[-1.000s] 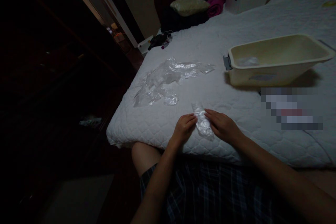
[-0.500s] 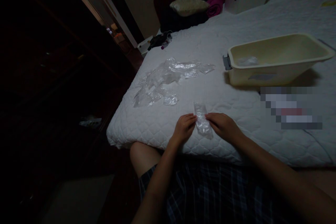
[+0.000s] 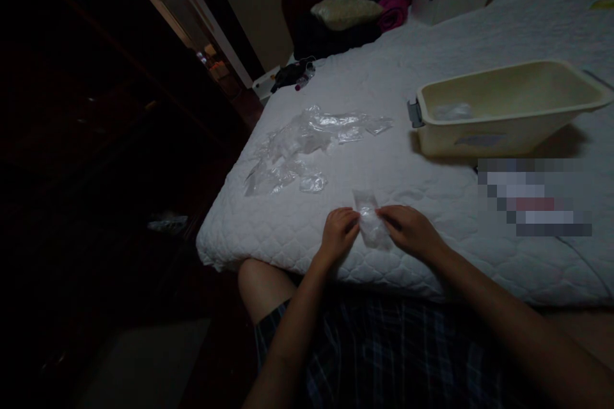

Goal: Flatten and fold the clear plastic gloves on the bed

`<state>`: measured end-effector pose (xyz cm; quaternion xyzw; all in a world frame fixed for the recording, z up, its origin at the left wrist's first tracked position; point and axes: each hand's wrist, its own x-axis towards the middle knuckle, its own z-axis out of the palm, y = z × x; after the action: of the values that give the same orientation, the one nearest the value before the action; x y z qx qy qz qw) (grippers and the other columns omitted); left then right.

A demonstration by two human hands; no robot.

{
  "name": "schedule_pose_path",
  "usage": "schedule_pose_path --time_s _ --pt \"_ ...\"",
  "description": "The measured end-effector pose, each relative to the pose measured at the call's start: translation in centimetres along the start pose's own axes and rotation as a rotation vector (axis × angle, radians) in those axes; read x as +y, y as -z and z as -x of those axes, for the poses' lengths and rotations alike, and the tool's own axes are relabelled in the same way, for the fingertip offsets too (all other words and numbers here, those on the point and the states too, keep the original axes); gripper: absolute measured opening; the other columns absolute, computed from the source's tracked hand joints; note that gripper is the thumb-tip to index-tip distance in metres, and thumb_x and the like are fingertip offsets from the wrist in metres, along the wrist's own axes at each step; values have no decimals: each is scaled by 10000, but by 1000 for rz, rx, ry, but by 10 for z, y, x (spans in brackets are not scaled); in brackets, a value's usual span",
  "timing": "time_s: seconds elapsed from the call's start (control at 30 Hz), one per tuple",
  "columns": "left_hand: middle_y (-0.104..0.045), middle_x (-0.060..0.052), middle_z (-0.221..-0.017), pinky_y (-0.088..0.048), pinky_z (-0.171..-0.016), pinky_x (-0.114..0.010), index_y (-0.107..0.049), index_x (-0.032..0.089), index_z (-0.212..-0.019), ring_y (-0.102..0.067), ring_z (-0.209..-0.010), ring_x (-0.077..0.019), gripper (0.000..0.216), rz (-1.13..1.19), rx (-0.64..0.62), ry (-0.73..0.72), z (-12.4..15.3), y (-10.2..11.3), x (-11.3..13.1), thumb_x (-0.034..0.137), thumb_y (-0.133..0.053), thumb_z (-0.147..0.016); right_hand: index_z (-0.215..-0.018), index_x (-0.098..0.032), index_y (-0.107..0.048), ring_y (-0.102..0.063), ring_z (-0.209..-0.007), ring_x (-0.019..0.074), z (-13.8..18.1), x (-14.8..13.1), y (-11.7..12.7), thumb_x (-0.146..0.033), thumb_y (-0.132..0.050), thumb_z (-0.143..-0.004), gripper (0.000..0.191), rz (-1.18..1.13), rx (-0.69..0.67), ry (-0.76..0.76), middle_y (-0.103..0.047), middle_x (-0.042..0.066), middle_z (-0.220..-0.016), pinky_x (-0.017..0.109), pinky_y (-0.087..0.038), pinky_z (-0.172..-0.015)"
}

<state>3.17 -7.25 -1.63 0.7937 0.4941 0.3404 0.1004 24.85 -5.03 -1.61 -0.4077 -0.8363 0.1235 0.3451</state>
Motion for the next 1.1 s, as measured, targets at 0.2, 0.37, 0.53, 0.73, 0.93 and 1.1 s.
schedule_pose_path --time_s 0.2,0.37,0.53,0.73,0.93,1.1 --pt "-708 -35 -1007 -458 -967 -403 -682 206 -946 -602 -1063 -190 112 32 14 14 0 -2 -2 224 -614 -859 -1021 -197 -684 -662 -941 232 1 2 -2 -240 -513 -843 251 -32 15 16 -715 82 -1009 405 -524 -837" --pt "-726 -22 -963 -462 -959 -410 -694 213 -923 -615 -1047 -188 99 65 50 49 -1 -4 -2 216 -634 -845 -974 -213 -694 -660 -926 234 0 3 -3 -288 -503 -870 230 -18 -8 -12 -717 74 -991 416 -518 -834" --pt "-719 -19 -977 -464 -956 -398 -704 218 -903 -613 -1034 -178 105 23 21 81 -3 -3 0 248 -609 -867 -886 -226 -687 -653 -824 223 -3 -2 0 -318 -476 -884 230 -14 -22 -45 -716 65 -893 398 -518 -762" --pt "-705 -23 -955 -463 -931 -366 -709 207 -866 -615 -968 -163 189 -28 26 126 -6 -3 8 285 -542 -911 -799 -216 -670 -636 -766 212 -6 -7 2 -384 -465 -900 283 -14 -42 -89 -699 63 -815 368 -498 -719" --pt "-687 -28 -854 -457 -890 -361 -690 180 -808 -600 -884 -170 237 -95 64 195 -10 -11 17 289 -514 -924 -748 -222 -665 -632 -693 190 -6 -6 -1 -434 -442 -905 345 2 -13 -179 -686 50 -751 321 -494 -644" --pt "-649 -51 -827 -447 -872 -369 -672 171 -761 -566 -886 -189 258 -179 110 253 -12 -19 24 284 -507 -924 -709 -228 -662 -629 -623 183 -7 -7 -3 -434 -464 -883 335 16 49 -230 -684 49 -716 316 -496 -579"
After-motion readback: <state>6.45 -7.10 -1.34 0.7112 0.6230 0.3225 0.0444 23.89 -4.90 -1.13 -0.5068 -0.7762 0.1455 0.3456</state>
